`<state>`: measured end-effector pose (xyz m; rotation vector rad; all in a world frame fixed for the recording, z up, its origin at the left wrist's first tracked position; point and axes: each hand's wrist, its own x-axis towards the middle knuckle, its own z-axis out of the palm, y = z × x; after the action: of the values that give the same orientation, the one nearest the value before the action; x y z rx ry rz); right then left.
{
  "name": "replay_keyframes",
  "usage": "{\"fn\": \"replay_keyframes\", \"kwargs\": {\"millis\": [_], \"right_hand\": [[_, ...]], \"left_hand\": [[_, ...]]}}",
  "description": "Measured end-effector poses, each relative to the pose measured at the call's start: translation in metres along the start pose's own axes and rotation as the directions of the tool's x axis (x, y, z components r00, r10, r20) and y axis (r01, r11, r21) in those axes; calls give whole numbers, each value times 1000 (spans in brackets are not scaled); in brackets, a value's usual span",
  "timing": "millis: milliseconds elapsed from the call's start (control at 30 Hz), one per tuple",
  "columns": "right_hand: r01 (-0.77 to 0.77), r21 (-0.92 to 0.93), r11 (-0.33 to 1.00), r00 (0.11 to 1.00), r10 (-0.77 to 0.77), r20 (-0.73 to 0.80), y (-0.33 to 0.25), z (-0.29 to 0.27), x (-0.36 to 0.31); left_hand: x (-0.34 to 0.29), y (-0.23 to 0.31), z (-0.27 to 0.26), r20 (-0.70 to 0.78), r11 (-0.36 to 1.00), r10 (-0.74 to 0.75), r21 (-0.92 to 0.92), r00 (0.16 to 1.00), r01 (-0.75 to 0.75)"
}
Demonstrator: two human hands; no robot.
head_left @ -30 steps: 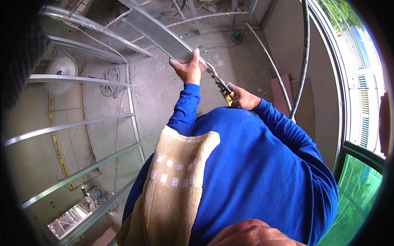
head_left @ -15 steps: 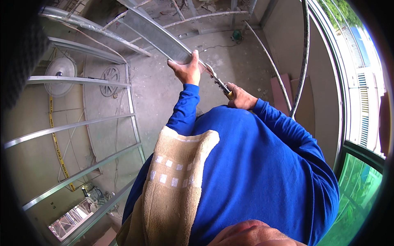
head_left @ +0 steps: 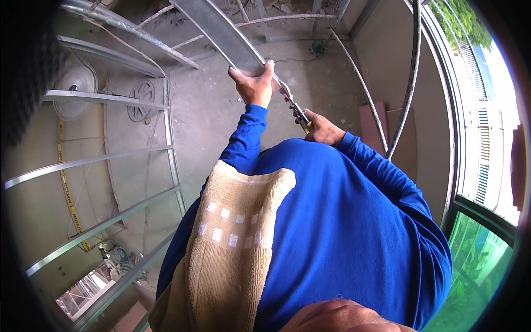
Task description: The person measures a metal frame with a tape measure, then uses tin snips to cut the frame into smaller pieces. The person repeatedly positions and cuts the metal frame, handling the cut pieces and continuing the cutting process.
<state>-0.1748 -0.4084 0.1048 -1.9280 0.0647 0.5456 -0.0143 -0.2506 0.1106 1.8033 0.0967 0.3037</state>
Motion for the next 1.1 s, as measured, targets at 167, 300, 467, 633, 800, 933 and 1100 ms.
{"fn": "replay_keyframes", "kwargs": {"millis": [167,300,467,633,800,933,1100], "right_hand": [[23,37,999,999,-22,-26,14,7,8],[16,63,998,998,-12,-66,15,9,8],[51,-25,998,995,-53,-85,10,4,3],[66,-33,997,992,-69,-110,12,6,2],[9,-26,1000,997,-11,-82,17,7,5],[43,-23,999,994,-45,-97,16,7,2],[60,12,998,991,-58,-117,11,8,-2]], "left_hand": [[-3,5,-1,-10,995,70,74,997,-69],[-3,4,1,-49,1000,-2,10,999,3],[-1,1,0,-31,998,44,56,999,-42],[-2,1,-1,-30,997,3,82,1000,-1],[-4,2,-2,-32,997,-5,73,999,7],[-4,0,-2,-44,999,16,52,999,-14],[-5,-2,-3,-53,994,-2,105,999,7]]}}
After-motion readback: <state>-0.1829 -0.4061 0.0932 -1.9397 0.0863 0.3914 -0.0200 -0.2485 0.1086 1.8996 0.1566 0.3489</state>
